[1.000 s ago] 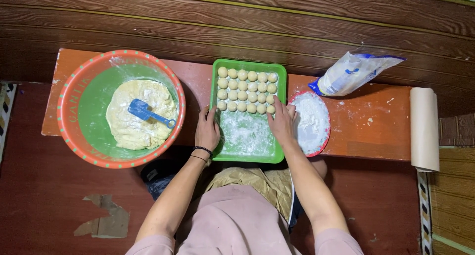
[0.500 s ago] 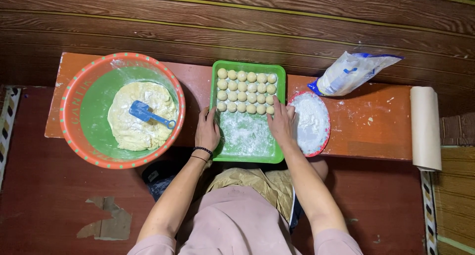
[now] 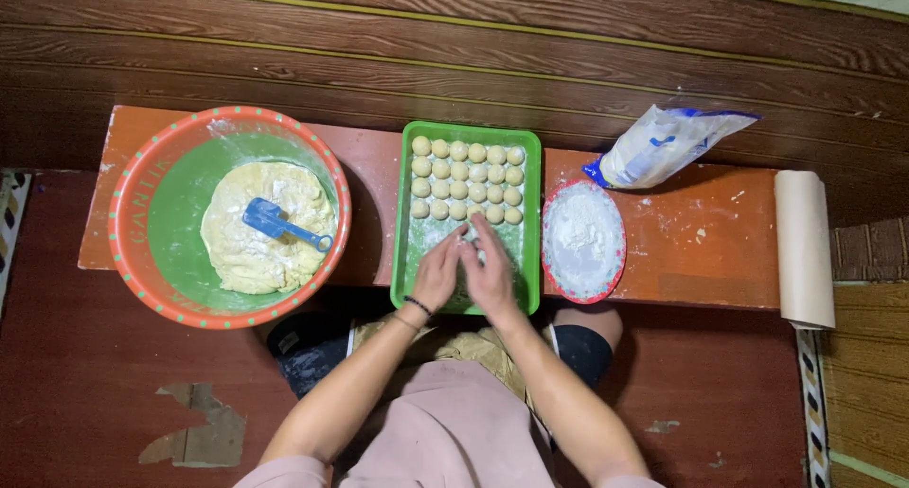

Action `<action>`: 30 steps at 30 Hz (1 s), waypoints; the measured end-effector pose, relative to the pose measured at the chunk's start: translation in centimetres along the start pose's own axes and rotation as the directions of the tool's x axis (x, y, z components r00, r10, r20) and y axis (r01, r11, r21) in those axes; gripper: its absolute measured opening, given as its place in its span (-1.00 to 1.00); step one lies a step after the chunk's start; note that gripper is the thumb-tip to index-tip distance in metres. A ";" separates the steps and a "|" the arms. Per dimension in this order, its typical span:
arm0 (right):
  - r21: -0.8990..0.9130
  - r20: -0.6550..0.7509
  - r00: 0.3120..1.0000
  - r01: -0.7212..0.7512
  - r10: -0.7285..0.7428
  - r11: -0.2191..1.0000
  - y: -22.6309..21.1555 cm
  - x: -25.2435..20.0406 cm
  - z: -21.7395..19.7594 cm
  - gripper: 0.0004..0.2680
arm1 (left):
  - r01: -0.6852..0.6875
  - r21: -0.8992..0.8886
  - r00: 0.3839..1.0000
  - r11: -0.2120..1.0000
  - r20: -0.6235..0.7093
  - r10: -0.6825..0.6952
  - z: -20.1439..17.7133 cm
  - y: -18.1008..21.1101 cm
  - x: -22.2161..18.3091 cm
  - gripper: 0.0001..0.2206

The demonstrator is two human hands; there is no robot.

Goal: The person prepares dough by scooping portions from a bowl with a spatula, forming them into small balls by hand, and placing them onto a tray.

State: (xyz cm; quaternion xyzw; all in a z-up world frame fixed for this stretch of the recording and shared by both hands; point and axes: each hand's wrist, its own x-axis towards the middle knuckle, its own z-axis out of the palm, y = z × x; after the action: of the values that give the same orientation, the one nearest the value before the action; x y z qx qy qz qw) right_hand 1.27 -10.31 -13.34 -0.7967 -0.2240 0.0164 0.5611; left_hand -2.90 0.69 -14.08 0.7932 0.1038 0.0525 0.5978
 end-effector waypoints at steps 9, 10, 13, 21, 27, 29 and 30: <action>0.034 0.202 0.725 -0.677 0.659 0.735 -2.4 3.7 -4.6 -0.49 | 0.065 -0.754 0.998 0.654 0.065 -0.023 -0.6 6.9 1.7 -0.42; 0.032 0.203 0.724 -0.678 0.659 0.735 -4.4 3.5 -4.6 -0.49 | 0.065 -0.755 0.998 0.653 0.064 -0.025 0.3 6.6 0.5 -0.42; 0.281 0.172 0.858 -0.513 0.484 0.811 -9.9 4.2 -4.7 -0.51 | -0.374 0.119 0.927 0.920 0.074 0.367 1.8 6.7 0.0 -0.52; 0.399 -0.026 0.997 0.075 -0.071 0.914 -12.0 3.3 -4.2 -0.50 | 0.135 -0.603 0.989 0.786 0.033 -0.145 0.2 11.8 0.8 -0.41; 0.512 0.016 0.988 -0.137 0.150 0.848 -14.4 3.0 -3.8 -0.52 | -0.454 0.517 0.845 0.726 -0.009 0.535 0.7 8.9 2.5 -0.58; 0.284 0.048 0.998 0.026 -0.042 0.958 -13.4 2.7 -3.7 -0.58 | -0.093 -0.204 0.985 0.974 -0.161 0.060 -1.2 13.4 1.3 -0.47; 0.050 0.121 0.967 0.219 -0.223 0.975 -12.9 2.7 -3.6 -0.61 | 0.279 -0.807 0.919 0.521 0.067 -0.388 -2.3 15.7 0.8 -0.33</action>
State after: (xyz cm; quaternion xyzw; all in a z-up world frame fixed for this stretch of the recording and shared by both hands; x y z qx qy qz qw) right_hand 0.30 -9.03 0.22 -0.7540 -0.3461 0.0080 0.5583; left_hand -0.99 -1.13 1.57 0.3976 0.2550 0.0261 0.8810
